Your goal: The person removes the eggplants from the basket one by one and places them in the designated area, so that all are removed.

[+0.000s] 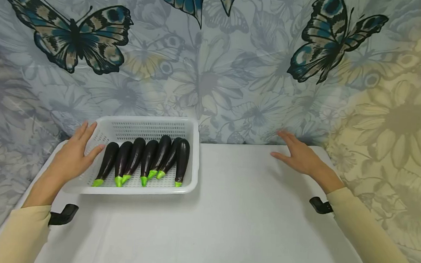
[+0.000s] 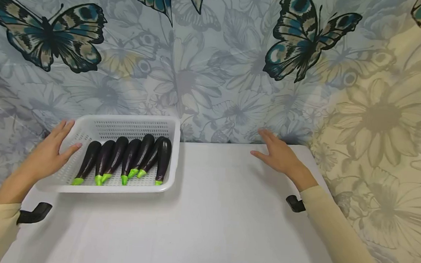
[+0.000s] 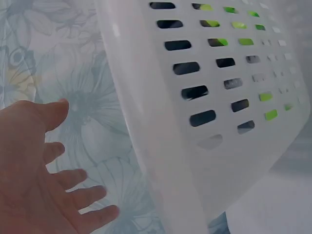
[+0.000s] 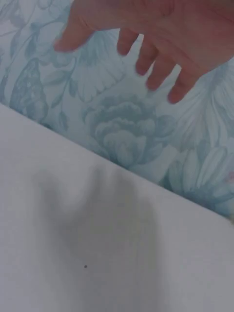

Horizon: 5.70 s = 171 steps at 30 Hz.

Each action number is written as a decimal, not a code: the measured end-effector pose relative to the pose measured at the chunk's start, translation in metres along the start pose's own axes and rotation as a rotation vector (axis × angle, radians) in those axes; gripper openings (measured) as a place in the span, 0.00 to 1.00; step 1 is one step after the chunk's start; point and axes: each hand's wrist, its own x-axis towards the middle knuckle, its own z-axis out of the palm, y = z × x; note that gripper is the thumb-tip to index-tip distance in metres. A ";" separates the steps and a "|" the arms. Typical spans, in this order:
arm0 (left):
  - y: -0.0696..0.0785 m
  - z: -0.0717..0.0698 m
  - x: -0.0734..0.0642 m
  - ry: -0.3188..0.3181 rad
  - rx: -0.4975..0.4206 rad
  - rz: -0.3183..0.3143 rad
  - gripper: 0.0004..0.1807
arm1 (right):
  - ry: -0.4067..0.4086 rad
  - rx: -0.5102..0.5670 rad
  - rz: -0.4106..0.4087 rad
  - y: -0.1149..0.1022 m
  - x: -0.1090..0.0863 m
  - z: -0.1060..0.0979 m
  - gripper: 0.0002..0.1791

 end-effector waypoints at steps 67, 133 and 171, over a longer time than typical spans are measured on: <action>-0.031 0.013 -0.040 0.061 -0.216 -0.373 0.28 | 0.078 0.114 -0.421 -0.153 0.089 0.035 0.36; -0.029 0.019 -0.036 0.164 -0.257 -0.422 0.25 | -0.294 0.233 -0.420 -0.239 0.147 0.064 0.31; -0.105 0.070 -0.041 0.283 -0.482 -0.638 0.31 | -0.141 0.789 -0.431 -0.226 0.122 0.072 0.33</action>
